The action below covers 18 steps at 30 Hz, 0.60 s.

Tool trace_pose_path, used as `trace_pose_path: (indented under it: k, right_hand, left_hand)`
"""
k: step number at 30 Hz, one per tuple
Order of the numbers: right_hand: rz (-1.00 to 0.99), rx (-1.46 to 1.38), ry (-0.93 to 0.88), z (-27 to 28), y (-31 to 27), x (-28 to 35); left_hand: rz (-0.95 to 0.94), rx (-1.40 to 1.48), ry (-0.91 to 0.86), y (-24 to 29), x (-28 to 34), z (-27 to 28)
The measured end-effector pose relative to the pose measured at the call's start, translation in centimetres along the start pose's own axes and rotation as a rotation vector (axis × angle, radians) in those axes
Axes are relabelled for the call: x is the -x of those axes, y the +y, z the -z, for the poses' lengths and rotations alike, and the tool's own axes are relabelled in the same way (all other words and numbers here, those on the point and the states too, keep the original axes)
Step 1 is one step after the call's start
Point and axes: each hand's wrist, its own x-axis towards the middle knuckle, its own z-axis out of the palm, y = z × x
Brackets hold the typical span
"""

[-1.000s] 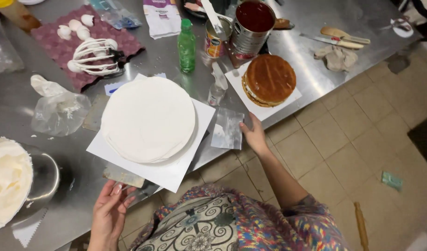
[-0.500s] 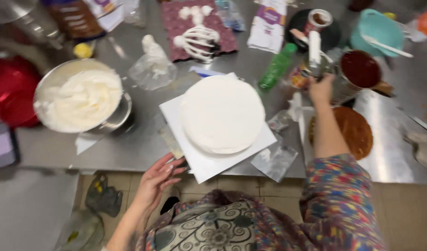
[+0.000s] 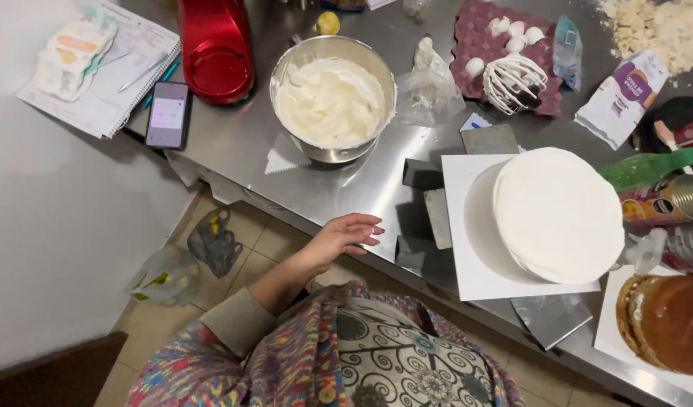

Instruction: Smoothing white frosting on a round cake using a bench scraper and palette knife.

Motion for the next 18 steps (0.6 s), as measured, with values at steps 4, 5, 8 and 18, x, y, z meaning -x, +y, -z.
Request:
trace_pose_path:
  k: [4,5,8,18]
  right_hand:
    - [-0.064,0.209,0.043,-31.8,-18.2,-2.5]
    - [-0.095,0.264,0.054,-38.8,-21.5,-3.1]
    - [0.144,0.516,-0.105,-50.5,-20.1,-7.7]
    - [-0.019,0.987,-0.113,-57.1,-18.7,-7.6]
  left_hand:
    - [0.043,0.017,0.019,1.9,0.2,5.6]
    - [0.054,0.029,0.028,2.0,0.5,6.6]
    - [0.058,0.050,-0.019,1.9,0.5,10.2]
    - [0.151,0.094,-0.141,2.2,1.4,15.9]
